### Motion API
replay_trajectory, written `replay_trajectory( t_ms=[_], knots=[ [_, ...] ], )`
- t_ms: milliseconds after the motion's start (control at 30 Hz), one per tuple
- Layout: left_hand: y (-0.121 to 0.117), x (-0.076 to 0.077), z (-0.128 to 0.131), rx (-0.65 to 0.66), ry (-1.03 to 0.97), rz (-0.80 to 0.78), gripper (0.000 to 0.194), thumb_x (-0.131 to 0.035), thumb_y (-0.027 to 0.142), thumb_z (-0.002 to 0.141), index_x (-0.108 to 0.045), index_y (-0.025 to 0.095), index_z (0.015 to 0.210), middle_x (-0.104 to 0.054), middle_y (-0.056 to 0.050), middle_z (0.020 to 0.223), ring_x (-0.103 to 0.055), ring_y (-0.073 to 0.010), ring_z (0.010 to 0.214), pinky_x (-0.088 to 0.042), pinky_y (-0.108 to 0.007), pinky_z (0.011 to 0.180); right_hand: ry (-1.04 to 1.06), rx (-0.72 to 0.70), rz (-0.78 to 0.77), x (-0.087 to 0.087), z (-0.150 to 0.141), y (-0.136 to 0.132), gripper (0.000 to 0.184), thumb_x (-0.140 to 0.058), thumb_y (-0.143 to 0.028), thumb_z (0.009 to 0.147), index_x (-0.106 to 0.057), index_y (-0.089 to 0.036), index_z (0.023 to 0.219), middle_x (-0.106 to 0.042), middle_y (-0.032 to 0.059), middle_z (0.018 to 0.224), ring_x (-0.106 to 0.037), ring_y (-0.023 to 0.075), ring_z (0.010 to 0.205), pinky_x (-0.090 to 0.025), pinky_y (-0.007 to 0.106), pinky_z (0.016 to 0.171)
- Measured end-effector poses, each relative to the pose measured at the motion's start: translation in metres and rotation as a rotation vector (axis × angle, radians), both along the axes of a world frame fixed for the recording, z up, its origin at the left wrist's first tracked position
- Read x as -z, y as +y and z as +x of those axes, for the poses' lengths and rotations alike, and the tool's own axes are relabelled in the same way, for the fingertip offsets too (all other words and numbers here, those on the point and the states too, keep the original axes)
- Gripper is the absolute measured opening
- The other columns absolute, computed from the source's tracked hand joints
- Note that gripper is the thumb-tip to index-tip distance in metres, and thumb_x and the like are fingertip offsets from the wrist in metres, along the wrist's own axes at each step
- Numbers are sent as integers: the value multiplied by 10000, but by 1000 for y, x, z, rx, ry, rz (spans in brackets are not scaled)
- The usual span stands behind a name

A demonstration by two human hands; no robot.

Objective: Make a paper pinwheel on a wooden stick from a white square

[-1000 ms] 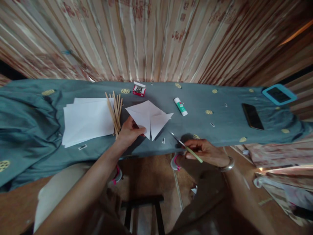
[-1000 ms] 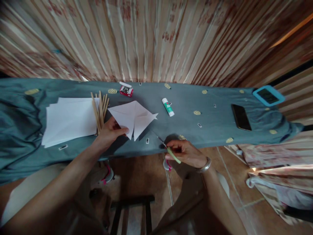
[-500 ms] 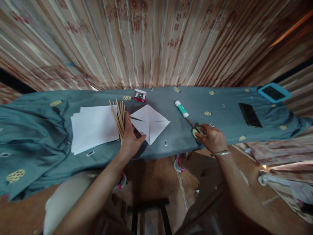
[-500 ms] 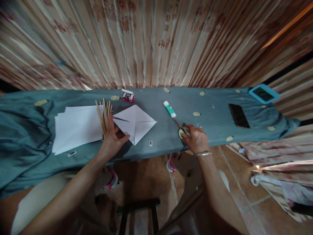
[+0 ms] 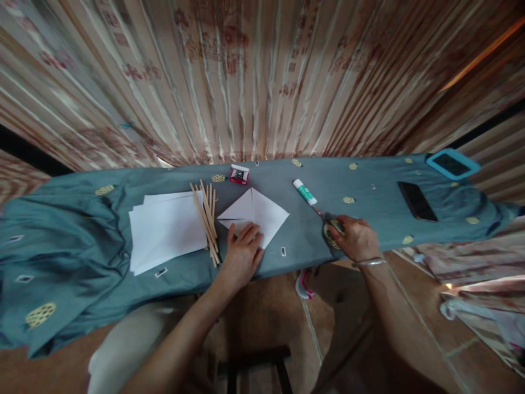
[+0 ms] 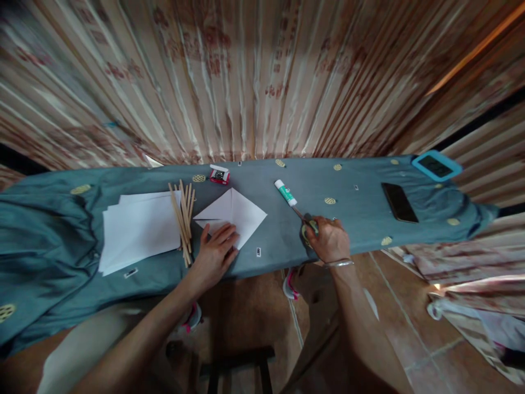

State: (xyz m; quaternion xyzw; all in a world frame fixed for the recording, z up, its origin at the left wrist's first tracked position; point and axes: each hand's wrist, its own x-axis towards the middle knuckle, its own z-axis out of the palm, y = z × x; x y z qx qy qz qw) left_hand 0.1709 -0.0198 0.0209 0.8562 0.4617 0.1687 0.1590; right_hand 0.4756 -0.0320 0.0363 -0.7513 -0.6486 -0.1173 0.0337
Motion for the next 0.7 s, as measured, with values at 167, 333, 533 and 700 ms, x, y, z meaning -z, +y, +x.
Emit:
replay_trajectory(
  t_ms=[167, 333, 533, 700],
  knots=[
    [2, -3, 1, 1, 12, -22, 300, -521, 186, 877, -629, 158, 1156, -610, -144, 1309, -489, -291, 1296, -153, -625, 1146, 86, -45, 86, -1, -15, 9, 304, -521, -323, 888, -680, -118, 1045, -741, 134, 921, -658, 264, 864, -464, 319, 743],
    [7, -11, 4, -8, -4, -29, 304, -531, 191, 875, -625, 168, 1163, -636, -130, 1272, -499, -288, 1284, -143, -626, 1146, 159, -126, 35, -13, -40, 44, 310, -515, -289, 901, -651, -123, 1125, -731, 124, 1004, -641, 259, 939, -452, 314, 819],
    [10, -14, 9, -1, -79, -17, 311, -529, 166, 862, -632, 195, 1154, -653, -116, 1246, -508, -287, 1277, -142, -648, 1140, 123, -18, -110, -18, -53, 102, 399, -600, -354, 852, -615, -91, 1152, -704, 196, 1044, -634, 292, 979, -439, 335, 817],
    [17, -17, 8, -25, -128, -38, 339, -518, 181, 868, -603, 176, 1197, -641, -134, 1266, -506, -286, 1281, -143, -640, 1148, 174, 33, -118, -7, -55, 121, 290, -559, -254, 858, -660, -90, 1075, -720, 203, 969, -670, 271, 881, -441, 316, 732]
  ],
)
